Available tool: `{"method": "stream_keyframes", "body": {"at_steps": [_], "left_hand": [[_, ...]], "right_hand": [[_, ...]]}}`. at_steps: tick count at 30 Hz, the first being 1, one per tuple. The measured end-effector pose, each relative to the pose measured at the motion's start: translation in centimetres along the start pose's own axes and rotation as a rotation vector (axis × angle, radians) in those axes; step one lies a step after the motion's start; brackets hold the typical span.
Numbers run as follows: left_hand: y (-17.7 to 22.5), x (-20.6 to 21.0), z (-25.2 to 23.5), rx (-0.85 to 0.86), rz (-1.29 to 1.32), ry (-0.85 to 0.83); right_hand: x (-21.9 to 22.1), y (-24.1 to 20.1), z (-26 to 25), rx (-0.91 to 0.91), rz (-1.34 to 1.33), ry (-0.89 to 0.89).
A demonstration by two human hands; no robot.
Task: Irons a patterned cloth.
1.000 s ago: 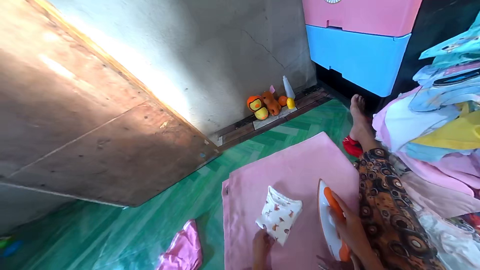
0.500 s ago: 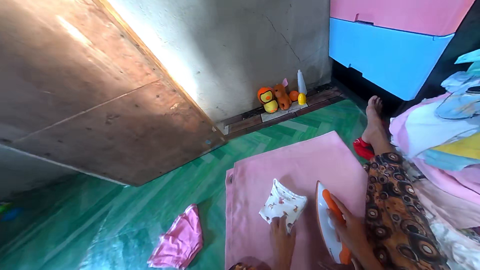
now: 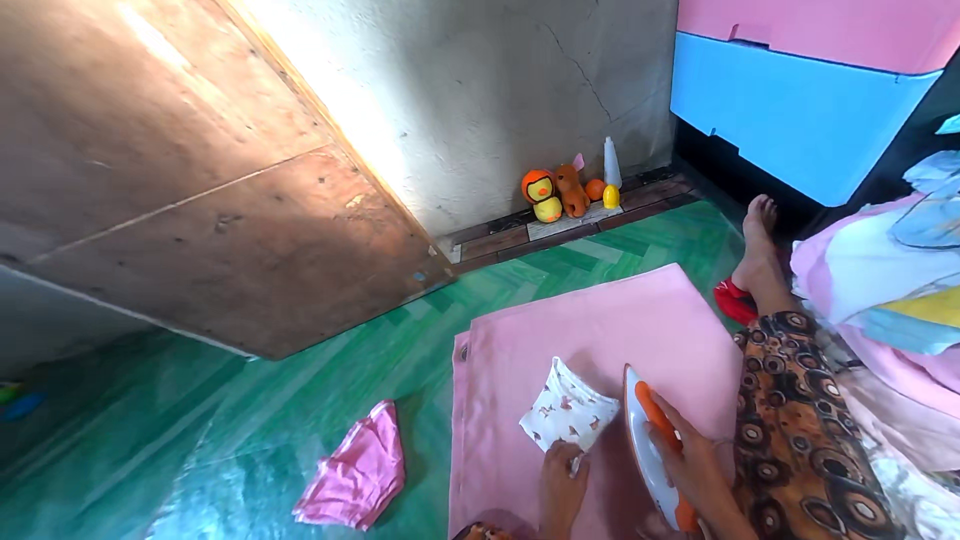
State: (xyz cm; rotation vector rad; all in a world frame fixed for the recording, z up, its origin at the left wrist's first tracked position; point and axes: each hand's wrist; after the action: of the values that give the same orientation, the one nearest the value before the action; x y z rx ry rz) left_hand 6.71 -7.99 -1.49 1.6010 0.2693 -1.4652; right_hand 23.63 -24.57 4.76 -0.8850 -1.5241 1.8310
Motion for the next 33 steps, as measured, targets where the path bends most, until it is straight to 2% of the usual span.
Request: {"method": "stream_keyframes", "body": {"at_steps": [2,5,9,13,16,19,23,27,33], "left_hand": [[-0.2,-0.8,0.2,-0.111,0.205,0.083],[-1.4,-1.7,-0.1,-0.373,0.506,0.271],[-2.2,-2.5,-0.1,-0.621,0.729,0.418],[-2.0,-2.3,0.2,-0.704,0.832,0.468],[-1.5,-2.6,-0.2,-0.749,0.928,0.469],[-1.4,-2.4,-0.3,-0.753,0.98,0.439],[-1.7,-1.7,-0.7,-0.702,0.878,0.31],[-1.5,-1.2,-0.9,-0.694,0.734,0.271],[-2.5,-1.0,-0.9,-0.674,0.763,0.248]], "right_hand": [[1.3,-1.1,-0.6,-0.08,0.019,-0.058],[4.7,-3.3,-2.4,-0.172,0.074,-0.223],[10.8,-6.9,-5.5,-0.049,0.278,-0.56],[16.5,-6.5,-6.5,0.039,0.45,-0.737],[17.1,-5.3,-6.0,0.086,0.52,-0.724],[14.8,-4.9,-4.4,0.129,0.556,-0.694],[12.0,-3.3,-2.9,0.06,0.553,-0.68],[13.3,-3.9,-3.7,0.081,0.574,-0.676],[14.5,-4.8,-5.1,0.045,0.566,-0.675]]}}
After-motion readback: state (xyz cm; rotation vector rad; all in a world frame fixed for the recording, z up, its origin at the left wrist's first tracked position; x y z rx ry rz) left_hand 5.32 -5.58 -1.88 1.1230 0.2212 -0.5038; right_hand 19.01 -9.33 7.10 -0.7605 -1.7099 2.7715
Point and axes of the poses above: each hand's wrist, its own z-axis away from the middle knuckle, its own x-axis out of the palm, y = z × x, and after that the axes turned 14 degrees about -z, right-handed
